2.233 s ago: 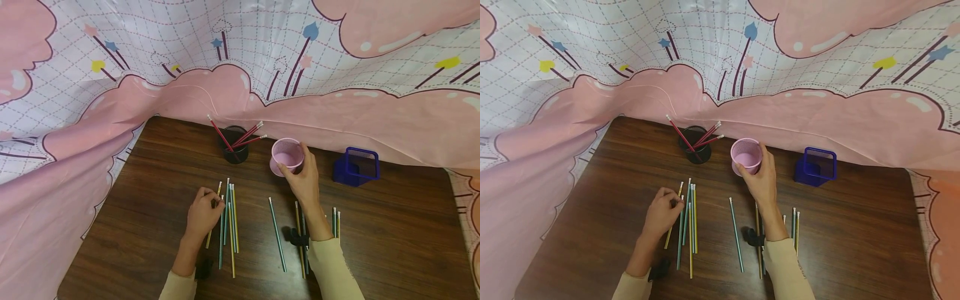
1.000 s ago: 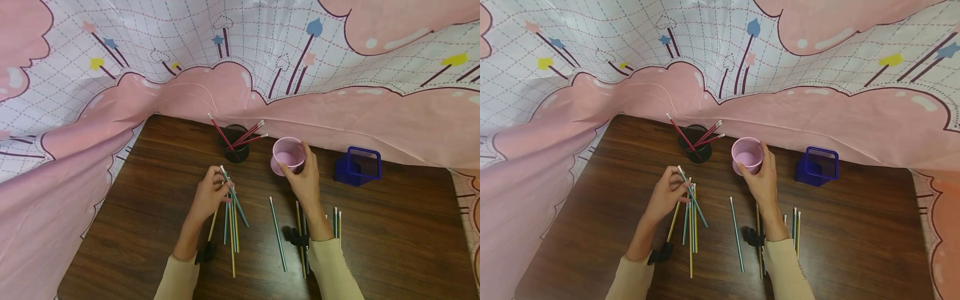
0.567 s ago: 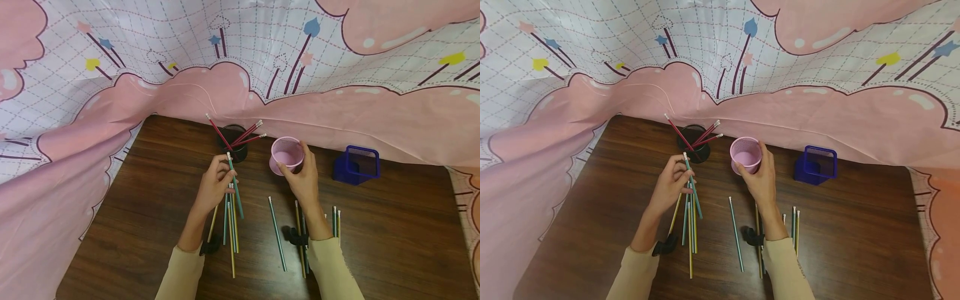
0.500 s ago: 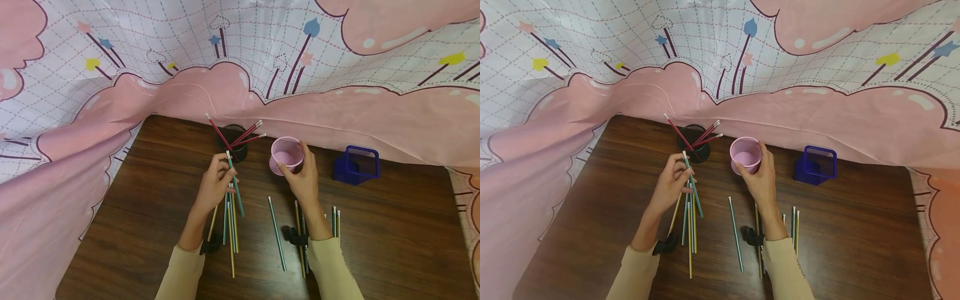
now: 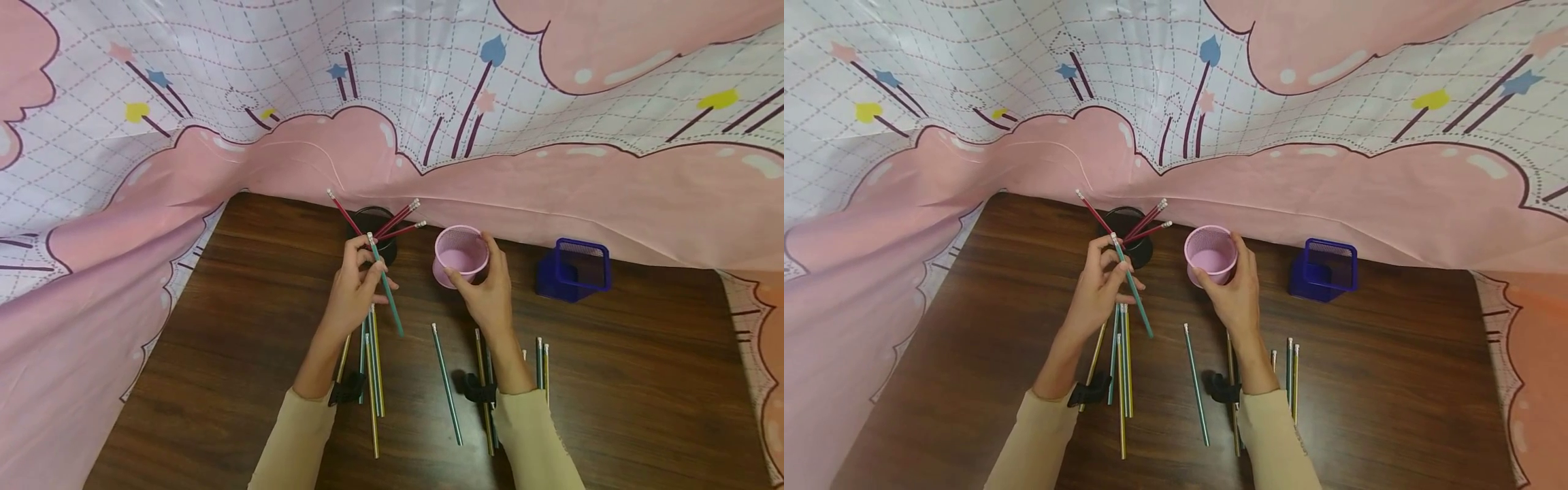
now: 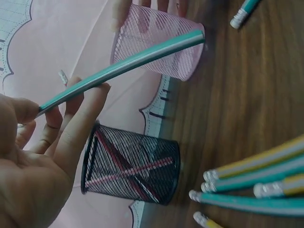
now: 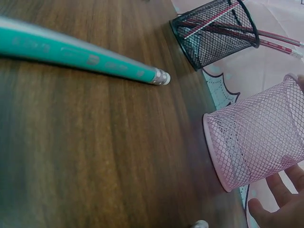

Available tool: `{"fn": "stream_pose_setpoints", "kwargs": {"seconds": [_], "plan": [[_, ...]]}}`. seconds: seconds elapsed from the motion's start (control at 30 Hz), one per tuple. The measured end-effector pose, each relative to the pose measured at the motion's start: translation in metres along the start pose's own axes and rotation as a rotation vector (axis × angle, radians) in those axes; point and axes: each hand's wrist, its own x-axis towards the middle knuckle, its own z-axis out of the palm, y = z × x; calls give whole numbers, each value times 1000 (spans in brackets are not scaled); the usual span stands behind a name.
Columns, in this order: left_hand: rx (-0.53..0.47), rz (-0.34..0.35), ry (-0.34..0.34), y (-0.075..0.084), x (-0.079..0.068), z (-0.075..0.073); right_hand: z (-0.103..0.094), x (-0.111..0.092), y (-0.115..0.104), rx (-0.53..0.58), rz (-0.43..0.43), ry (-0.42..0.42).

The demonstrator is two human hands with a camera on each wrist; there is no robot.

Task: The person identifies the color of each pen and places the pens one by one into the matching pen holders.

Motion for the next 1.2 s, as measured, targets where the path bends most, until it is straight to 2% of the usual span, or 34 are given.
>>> {"fn": "stream_pose_setpoints", "kwargs": {"seconds": [0.17, 0.3, 0.63, 0.9, 1.2], "plan": [[-23, 5, 10, 21, 4, 5, 2, 0, -2, 24, 12, 5], [-31, 23, -16, 36, 10, 13, 0, 0, 0, 22, 32, 12], [15, 97, -64, 40, 29, 27, -1, -1, 1, 19, 43, -17], [7, 90, -39, 18, 44, 28, 2, 0, 1, 32, 26, -5], [-3, 133, -26, 17, 58, 30, 1, 0, -1, 17, 31, -12]]}}
